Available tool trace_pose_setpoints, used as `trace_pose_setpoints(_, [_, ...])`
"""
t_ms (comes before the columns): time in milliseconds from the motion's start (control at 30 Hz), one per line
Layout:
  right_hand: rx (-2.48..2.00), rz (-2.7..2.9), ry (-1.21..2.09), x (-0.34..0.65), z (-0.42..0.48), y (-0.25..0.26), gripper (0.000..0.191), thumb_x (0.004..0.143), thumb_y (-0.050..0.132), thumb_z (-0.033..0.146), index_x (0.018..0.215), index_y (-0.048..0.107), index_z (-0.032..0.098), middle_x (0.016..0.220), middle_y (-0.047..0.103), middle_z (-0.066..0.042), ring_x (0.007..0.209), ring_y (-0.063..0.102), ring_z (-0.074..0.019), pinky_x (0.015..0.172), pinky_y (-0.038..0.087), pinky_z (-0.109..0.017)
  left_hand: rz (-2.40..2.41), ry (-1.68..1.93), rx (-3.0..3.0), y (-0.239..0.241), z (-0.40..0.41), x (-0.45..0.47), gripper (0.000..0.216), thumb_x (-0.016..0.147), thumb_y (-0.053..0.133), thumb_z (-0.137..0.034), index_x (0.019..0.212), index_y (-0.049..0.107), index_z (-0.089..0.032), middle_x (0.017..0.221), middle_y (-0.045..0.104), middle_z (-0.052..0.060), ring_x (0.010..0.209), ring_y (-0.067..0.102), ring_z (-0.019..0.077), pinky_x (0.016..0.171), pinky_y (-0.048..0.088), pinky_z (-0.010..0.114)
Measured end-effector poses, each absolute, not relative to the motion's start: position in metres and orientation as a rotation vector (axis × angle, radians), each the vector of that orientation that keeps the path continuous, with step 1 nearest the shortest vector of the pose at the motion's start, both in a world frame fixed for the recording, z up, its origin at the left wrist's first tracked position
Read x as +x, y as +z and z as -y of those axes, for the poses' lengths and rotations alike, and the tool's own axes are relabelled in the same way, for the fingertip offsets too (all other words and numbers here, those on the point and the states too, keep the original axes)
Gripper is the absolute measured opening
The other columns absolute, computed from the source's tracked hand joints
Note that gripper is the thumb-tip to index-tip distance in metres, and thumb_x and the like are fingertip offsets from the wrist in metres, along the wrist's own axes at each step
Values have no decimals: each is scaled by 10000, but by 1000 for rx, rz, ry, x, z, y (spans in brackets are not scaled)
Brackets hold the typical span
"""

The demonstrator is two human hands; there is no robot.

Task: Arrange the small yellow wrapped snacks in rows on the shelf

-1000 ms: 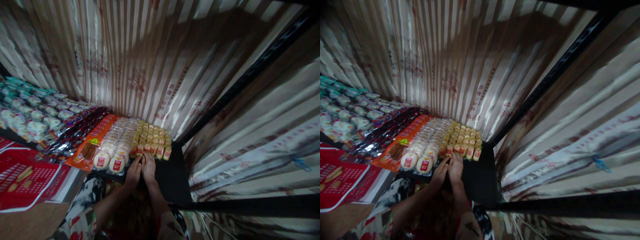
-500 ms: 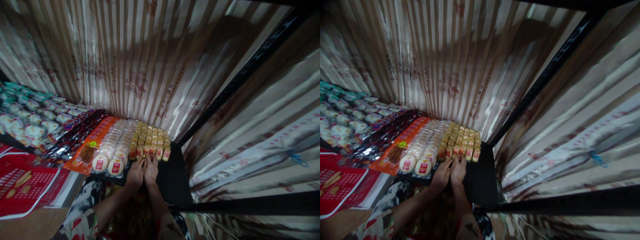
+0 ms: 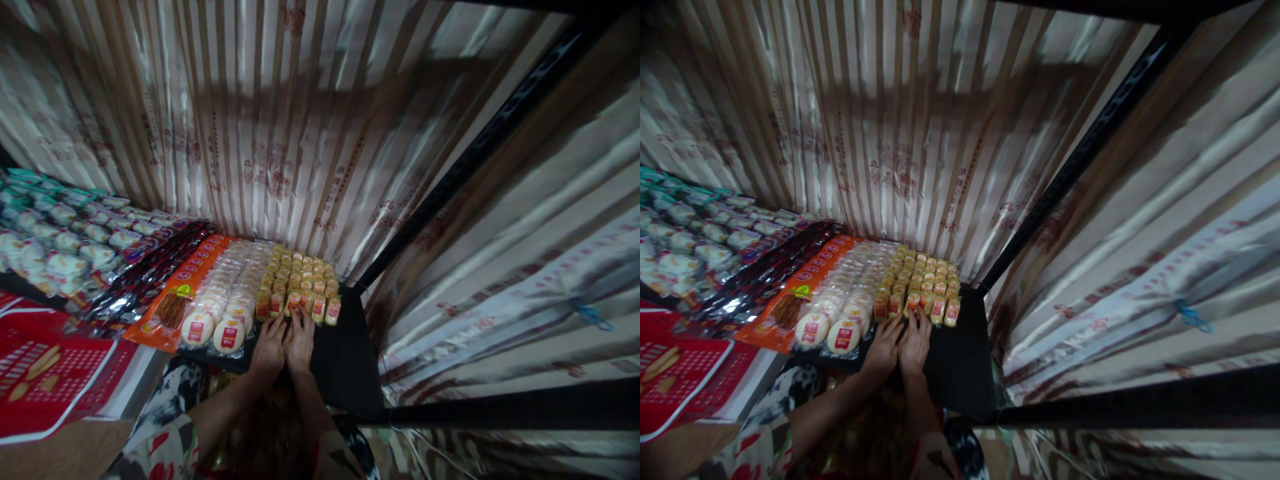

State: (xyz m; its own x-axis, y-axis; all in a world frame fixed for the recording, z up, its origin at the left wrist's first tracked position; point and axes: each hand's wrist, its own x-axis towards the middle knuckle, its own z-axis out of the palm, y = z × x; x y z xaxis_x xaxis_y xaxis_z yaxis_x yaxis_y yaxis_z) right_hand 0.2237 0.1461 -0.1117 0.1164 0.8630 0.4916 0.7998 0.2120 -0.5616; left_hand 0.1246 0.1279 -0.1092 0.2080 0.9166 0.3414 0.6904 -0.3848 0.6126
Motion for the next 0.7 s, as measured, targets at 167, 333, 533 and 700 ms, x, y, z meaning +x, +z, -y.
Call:
trace_pose_setpoints(167, [-1538, 1744, 146, 225, -147, -115, 444, 802, 348, 94, 1191, 549, 165, 1230, 529, -102, 1170, 409, -207, 980, 386, -388, -1466, 1019, 2180, -116, -130, 123, 440, 767, 370, -62, 1171, 542, -90, 1325, 469, 150, 1269, 349, 263, 1017, 370, 497])
trace_pose_setpoints(333, [-1498, 1744, 149, 225, -148, -117, 456, 787, 337, 75, 1179, 555, 154, 1219, 540, -110, 1198, 402, -201, 994, 379, -404, -1434, 1033, 2201, -122, -130, 122, 406, 792, 357, -83, 1148, 546, -42, 1289, 490, 192, 1288, 333, 271, 1036, 353, 502])
trace_pose_setpoints(533, [-1521, 1699, 166, 223, -148, -119, 429, 772, 368, 74, 1120, 597, 179, 1274, 488, -109, 1212, 407, -205, 995, 388, -398, -1408, 1106, 2193, -124, -128, 120, 385, 811, 346, -95, 1132, 558, -88, 1267, 514, 172, 1287, 344, 257, 1019, 382, 501])
trace_pose_setpoints(700, [-1506, 1711, 208, 224, -148, -121, 451, 754, 345, 52, 1123, 589, 140, 1278, 496, -122, 1222, 410, -191, 1007, 386, -373, -1414, 1106, 2186, -124, -125, 120, 405, 783, 345, -80, 1128, 556, -67, 1255, 519, 183, 1294, 332, 262, 1024, 379, 498])
